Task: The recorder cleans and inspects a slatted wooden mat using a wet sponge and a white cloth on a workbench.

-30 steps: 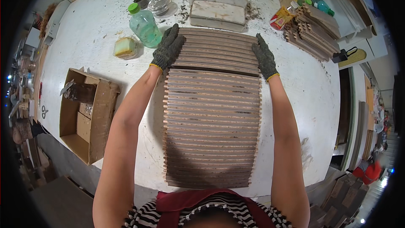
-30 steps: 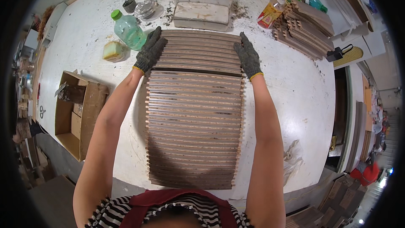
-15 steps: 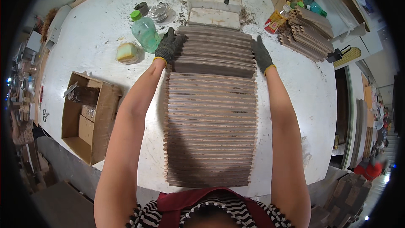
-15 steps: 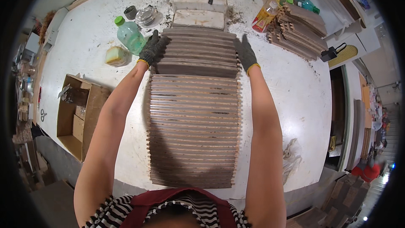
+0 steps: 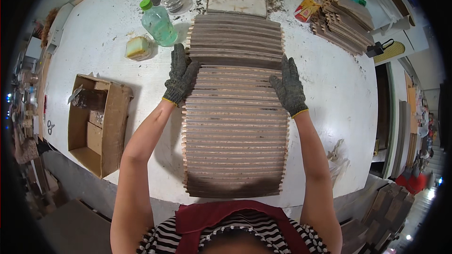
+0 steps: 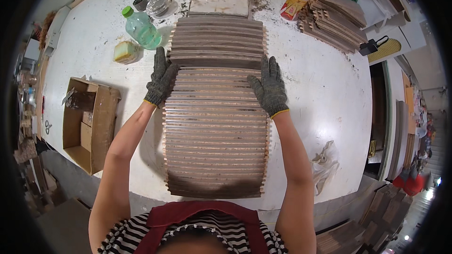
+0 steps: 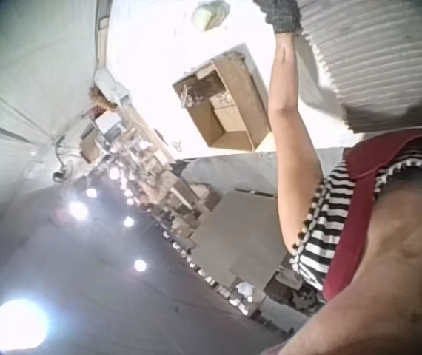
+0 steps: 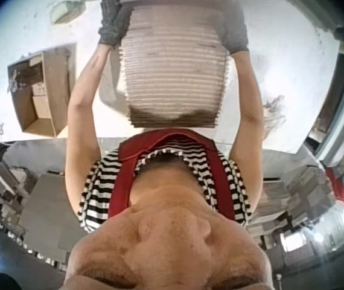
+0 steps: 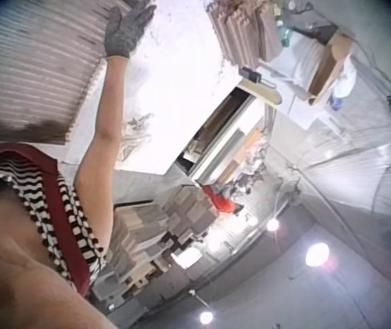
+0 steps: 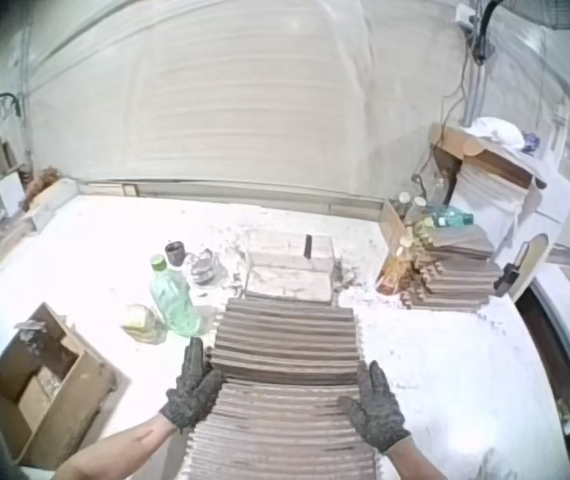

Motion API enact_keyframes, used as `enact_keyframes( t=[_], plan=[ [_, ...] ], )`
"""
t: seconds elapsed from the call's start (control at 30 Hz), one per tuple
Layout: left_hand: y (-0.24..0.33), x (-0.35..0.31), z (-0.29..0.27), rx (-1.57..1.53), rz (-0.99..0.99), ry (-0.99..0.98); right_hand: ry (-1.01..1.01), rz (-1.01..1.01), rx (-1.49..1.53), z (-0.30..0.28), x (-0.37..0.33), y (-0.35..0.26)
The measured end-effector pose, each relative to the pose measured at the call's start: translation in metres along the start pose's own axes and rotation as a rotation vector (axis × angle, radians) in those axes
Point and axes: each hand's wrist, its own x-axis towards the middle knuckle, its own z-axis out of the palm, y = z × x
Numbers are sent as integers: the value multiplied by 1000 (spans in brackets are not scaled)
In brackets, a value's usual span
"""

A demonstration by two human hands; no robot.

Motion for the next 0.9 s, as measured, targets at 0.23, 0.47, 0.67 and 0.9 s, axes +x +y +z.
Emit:
enact_keyframes(
  t=[0.23, 0.47, 0.67, 0.9],
  plan=[
    [3, 30, -2, 26, -170, 67, -24, 151, 98, 2, 31, -2],
    [-8, 30, 6, 54, -141, 55, 114, 144, -155, -3, 23, -15],
    [-42, 29, -2, 914, 424, -49, 120, -225, -308, 7, 43, -67],
    [43, 27, -9, -187, -396, -52, -20, -179, -230, 0, 46, -52]
  ],
)
